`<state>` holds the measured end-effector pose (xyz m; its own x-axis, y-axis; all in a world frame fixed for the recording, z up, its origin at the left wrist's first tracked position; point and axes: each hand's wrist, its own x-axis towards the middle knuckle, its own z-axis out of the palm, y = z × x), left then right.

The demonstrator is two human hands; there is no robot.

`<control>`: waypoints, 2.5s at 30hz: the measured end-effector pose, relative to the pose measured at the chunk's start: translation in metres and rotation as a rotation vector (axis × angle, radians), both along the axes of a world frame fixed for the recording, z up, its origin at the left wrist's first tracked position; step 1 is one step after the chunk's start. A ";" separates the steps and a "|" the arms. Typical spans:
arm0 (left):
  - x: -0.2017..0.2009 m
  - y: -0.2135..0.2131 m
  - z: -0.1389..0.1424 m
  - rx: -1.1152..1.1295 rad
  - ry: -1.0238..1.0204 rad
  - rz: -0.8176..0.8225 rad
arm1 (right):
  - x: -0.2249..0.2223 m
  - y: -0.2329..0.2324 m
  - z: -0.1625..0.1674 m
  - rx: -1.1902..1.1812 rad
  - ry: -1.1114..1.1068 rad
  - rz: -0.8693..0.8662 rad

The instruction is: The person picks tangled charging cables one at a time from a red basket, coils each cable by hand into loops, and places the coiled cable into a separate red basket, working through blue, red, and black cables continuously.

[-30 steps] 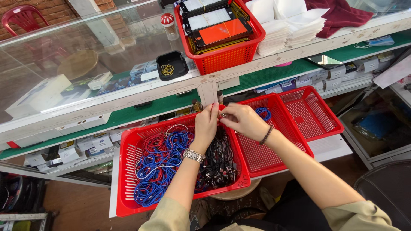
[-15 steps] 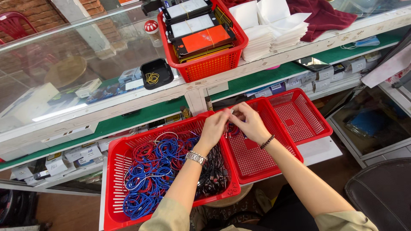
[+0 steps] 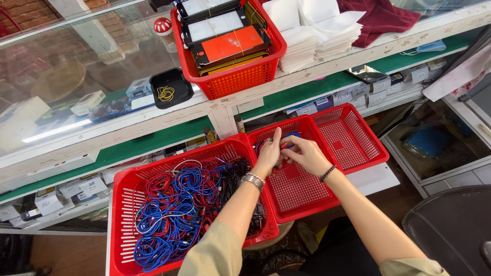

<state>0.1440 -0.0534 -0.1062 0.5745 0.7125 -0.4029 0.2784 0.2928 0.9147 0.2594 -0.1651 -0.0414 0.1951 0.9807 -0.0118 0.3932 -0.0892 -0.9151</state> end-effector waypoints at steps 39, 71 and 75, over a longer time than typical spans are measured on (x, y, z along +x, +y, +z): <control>-0.266 0.035 0.077 0.827 0.124 0.097 | -0.113 0.083 -0.017 0.107 -0.231 0.226; -0.261 0.032 0.105 0.297 -0.366 0.212 | -0.149 0.086 0.014 0.316 -0.460 0.306; -0.260 0.029 0.104 0.345 -0.347 0.283 | -0.161 0.082 -0.013 -0.139 -0.510 0.475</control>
<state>-0.1165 -0.0247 -0.0018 0.3992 0.9150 0.0592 -0.1015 -0.0200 0.9946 0.0980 -0.0833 -0.0548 -0.2385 0.9572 -0.1637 0.7951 0.0957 -0.5988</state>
